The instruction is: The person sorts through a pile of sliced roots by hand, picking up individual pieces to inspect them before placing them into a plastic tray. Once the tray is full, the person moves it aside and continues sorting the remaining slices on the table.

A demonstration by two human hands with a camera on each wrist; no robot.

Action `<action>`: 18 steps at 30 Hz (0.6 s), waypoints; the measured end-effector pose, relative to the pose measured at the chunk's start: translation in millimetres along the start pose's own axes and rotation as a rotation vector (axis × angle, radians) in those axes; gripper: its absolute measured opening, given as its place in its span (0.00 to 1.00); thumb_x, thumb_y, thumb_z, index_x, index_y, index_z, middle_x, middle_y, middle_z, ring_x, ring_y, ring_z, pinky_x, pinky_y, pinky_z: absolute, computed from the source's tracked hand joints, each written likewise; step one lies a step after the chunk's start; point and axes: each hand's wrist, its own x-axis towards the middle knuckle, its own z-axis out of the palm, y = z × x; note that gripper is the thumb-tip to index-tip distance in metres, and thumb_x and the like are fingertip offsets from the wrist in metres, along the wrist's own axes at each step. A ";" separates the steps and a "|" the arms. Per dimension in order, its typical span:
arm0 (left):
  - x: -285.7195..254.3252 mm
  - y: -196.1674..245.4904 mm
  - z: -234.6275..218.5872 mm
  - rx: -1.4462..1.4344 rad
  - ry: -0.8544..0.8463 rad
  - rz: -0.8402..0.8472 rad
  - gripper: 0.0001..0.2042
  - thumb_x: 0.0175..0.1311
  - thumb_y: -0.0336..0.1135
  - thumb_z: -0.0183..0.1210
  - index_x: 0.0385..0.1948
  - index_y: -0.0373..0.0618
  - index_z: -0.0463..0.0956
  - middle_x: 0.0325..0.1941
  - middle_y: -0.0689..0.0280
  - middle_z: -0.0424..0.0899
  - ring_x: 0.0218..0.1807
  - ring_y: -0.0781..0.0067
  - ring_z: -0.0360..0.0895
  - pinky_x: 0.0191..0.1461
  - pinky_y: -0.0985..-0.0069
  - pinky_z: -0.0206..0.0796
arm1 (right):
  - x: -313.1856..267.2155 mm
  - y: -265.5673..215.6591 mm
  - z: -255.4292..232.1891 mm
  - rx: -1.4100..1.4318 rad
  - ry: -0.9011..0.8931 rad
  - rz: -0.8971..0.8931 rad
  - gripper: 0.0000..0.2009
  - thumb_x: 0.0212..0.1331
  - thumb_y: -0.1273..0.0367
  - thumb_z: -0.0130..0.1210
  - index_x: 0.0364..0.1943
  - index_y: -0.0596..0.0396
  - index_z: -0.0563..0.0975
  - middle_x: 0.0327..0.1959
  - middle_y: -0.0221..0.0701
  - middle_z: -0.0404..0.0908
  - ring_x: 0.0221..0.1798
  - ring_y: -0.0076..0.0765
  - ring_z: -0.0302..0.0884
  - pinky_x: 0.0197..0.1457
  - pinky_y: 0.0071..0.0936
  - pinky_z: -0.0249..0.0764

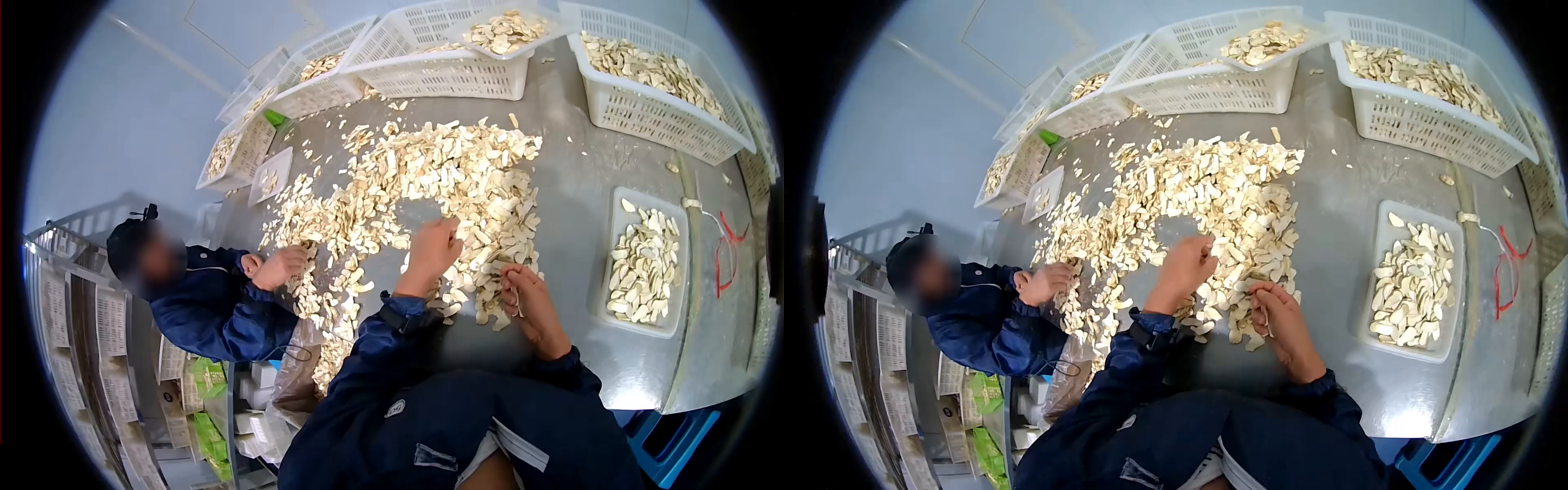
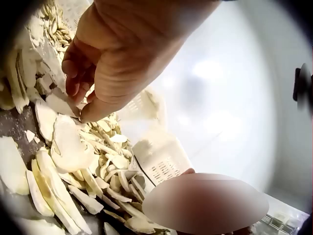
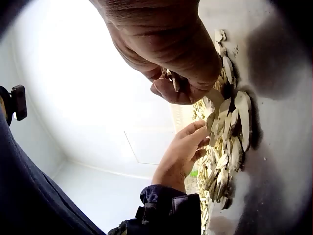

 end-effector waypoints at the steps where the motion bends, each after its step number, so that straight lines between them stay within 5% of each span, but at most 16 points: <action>1: 1.3 0.1 1.7 -0.003 -0.065 -0.017 0.14 0.59 0.33 0.62 0.46 0.42 0.80 0.31 0.59 0.85 0.29 0.58 0.82 0.34 0.67 0.72 | -0.5 -0.3 0.4 -0.006 0.003 -0.001 0.07 0.71 0.69 0.49 0.45 0.52 0.76 0.30 0.21 0.72 0.25 0.16 0.64 0.24 0.16 0.58; 4: -4.9 -1.2 6.5 -0.186 -0.003 -0.156 0.10 0.59 0.32 0.60 0.42 0.45 0.79 0.31 0.59 0.84 0.32 0.53 0.82 0.35 0.64 0.72 | -1.5 -0.2 -0.2 -0.018 0.012 -0.008 0.06 0.71 0.68 0.49 0.45 0.51 0.77 0.31 0.21 0.73 0.25 0.16 0.65 0.24 0.16 0.58; 7: -12.1 -10.6 -1.7 -0.281 -0.098 -0.244 0.16 0.61 0.32 0.62 0.50 0.41 0.79 0.31 0.63 0.85 0.29 0.71 0.82 0.35 0.72 0.73 | -0.2 2.6 -1.9 -0.013 -0.004 -0.005 0.06 0.71 0.68 0.49 0.45 0.51 0.77 0.31 0.20 0.73 0.25 0.16 0.65 0.25 0.16 0.58; 12: -14.3 -3.5 2.4 -0.331 -0.117 -0.094 0.14 0.60 0.33 0.65 0.45 0.39 0.78 0.28 0.69 0.77 0.27 0.76 0.73 0.34 0.77 0.69 | -0.9 2.0 -1.7 -0.015 -0.022 0.004 0.07 0.71 0.68 0.49 0.45 0.51 0.77 0.31 0.20 0.73 0.26 0.16 0.65 0.25 0.16 0.58; 18: -17.2 -1.5 3.1 -0.388 -0.146 -0.211 0.12 0.64 0.33 0.64 0.46 0.40 0.78 0.27 0.72 0.77 0.28 0.83 0.72 0.32 0.80 0.66 | 0.6 3.5 -3.1 -0.024 -0.034 -0.024 0.07 0.72 0.67 0.49 0.46 0.51 0.77 0.31 0.20 0.73 0.26 0.16 0.65 0.25 0.16 0.58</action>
